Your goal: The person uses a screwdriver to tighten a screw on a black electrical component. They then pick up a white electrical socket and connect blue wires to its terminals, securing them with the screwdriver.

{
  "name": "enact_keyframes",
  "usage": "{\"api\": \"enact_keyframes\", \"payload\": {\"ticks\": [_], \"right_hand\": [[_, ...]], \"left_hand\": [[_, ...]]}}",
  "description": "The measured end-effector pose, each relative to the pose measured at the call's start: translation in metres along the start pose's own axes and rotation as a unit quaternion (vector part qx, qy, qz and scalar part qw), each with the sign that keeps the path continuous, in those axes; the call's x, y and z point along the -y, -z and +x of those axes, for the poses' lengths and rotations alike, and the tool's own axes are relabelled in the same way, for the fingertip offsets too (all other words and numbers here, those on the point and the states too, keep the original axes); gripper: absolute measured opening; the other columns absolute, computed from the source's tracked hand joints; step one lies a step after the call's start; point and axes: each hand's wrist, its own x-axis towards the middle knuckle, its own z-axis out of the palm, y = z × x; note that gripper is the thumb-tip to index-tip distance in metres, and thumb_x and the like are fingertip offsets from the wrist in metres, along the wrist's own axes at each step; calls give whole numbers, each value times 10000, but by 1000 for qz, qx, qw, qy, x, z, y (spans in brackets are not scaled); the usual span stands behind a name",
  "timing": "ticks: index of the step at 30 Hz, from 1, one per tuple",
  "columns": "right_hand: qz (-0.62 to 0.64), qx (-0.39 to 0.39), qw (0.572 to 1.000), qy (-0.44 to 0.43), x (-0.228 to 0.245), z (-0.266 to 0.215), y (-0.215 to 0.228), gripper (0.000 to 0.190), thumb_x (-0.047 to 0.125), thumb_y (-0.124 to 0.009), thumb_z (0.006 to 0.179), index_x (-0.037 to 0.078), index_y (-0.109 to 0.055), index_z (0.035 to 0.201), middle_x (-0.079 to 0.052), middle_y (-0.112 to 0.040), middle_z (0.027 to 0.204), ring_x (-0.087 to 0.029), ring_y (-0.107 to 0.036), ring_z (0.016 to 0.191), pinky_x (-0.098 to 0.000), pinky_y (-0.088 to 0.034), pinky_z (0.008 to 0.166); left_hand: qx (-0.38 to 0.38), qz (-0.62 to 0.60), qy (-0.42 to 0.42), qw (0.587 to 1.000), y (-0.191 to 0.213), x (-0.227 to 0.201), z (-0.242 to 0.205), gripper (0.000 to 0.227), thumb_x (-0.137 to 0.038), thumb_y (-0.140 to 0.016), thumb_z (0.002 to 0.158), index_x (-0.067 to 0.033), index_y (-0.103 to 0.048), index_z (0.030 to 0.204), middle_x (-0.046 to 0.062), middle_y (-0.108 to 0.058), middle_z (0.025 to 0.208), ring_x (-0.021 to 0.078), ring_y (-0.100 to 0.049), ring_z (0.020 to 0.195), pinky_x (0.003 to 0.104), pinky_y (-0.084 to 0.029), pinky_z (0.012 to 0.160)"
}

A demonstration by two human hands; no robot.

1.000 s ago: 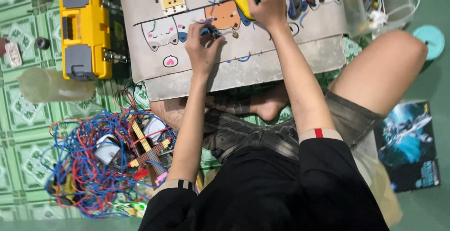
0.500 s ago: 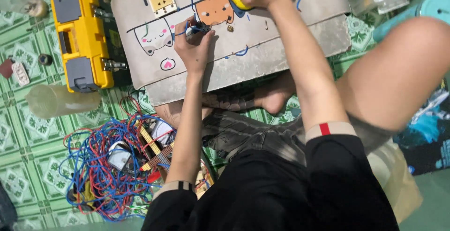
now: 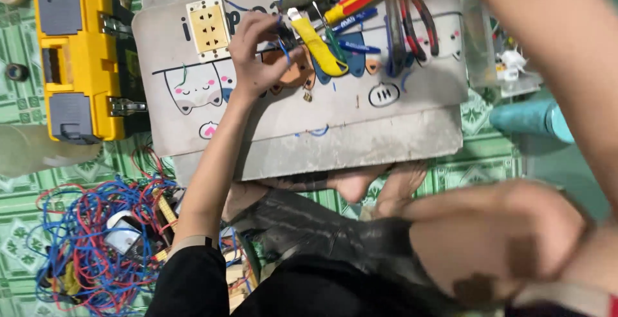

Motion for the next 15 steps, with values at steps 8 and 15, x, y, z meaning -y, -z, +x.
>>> {"api": "enact_keyframes", "payload": {"ticks": [8, 15], "right_hand": [[189, 87, 977, 38, 101, -61, -25, 163, -9, -658, 889, 151, -645, 860, -16, -686, 841, -242, -675, 731, -340, -524, 587], [260, -186, 938, -135, 93, 2, -60, 196, 218, -602, 1051, 119, -696, 910, 23, -600, 707, -141, -578, 638, -255, -380, 538]], "left_hand": [[22, 15, 23, 999, 5, 5, -7, 511, -216, -874, 935, 22, -581, 1278, 206, -603, 1142, 305, -622, 1055, 366, -695, 747], [51, 79, 54, 994, 6, 5, -12, 542, -314, -851, 930, 49, -597, 1241, 234, -626, 1138, 331, -664, 1035, 403, -654, 834]]}}
